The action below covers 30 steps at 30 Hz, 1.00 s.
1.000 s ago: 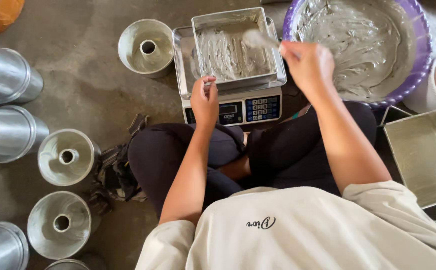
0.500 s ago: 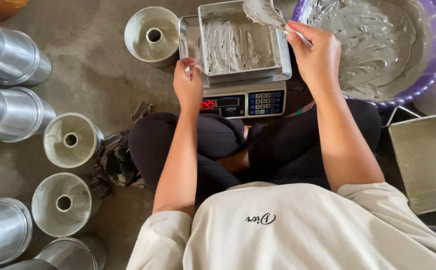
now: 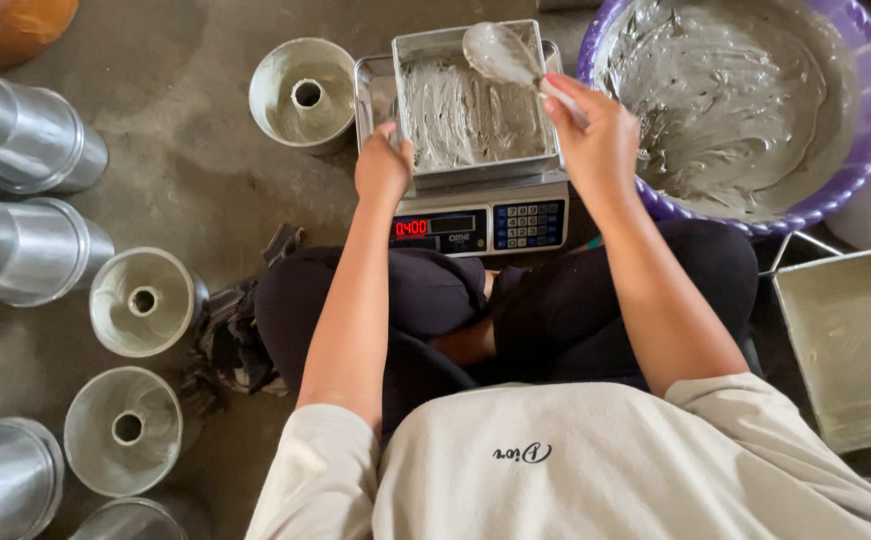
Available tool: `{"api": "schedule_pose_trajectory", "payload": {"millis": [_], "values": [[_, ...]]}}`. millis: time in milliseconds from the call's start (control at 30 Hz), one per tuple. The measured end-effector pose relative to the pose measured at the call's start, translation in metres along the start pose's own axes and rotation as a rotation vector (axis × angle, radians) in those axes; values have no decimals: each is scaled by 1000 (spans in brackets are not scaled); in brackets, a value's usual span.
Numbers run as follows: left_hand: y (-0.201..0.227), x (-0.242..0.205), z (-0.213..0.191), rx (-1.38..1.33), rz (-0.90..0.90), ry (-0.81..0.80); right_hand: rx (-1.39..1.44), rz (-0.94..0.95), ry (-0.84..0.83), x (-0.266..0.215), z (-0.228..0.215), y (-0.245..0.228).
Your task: The person scoops a grey paste from a large purple bowl into a rectangular metal container placed on a digital scale. They repeatedly add and spread the paste to reach a target weight, then remove the filled container and reset the scale to repeat the process.
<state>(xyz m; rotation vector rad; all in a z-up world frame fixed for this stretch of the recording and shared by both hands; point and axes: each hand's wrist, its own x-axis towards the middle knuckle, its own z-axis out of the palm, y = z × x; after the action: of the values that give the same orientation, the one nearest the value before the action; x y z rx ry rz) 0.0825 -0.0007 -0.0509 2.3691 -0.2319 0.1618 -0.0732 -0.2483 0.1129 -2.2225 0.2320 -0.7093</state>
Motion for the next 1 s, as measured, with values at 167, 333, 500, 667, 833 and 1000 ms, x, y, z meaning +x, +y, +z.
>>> {"api": "schedule_pose_trajectory", "payload": {"millis": [167,333,500,667,833,1000], "values": [[-6,29,22,-12,-109,-169,-168,190,-94,-1,28,13],[9,20,17,-23,-112,-198,-12,27,51,8,17,16],[45,-41,-2,-295,-254,-146,78,28,104,9,-22,4],[94,-65,-16,-761,-375,-215,50,320,142,8,-49,0],[147,-4,22,-862,-316,-271,24,-71,501,29,-86,47],[241,127,96,-774,-134,-88,51,-267,689,100,-124,115]]}}
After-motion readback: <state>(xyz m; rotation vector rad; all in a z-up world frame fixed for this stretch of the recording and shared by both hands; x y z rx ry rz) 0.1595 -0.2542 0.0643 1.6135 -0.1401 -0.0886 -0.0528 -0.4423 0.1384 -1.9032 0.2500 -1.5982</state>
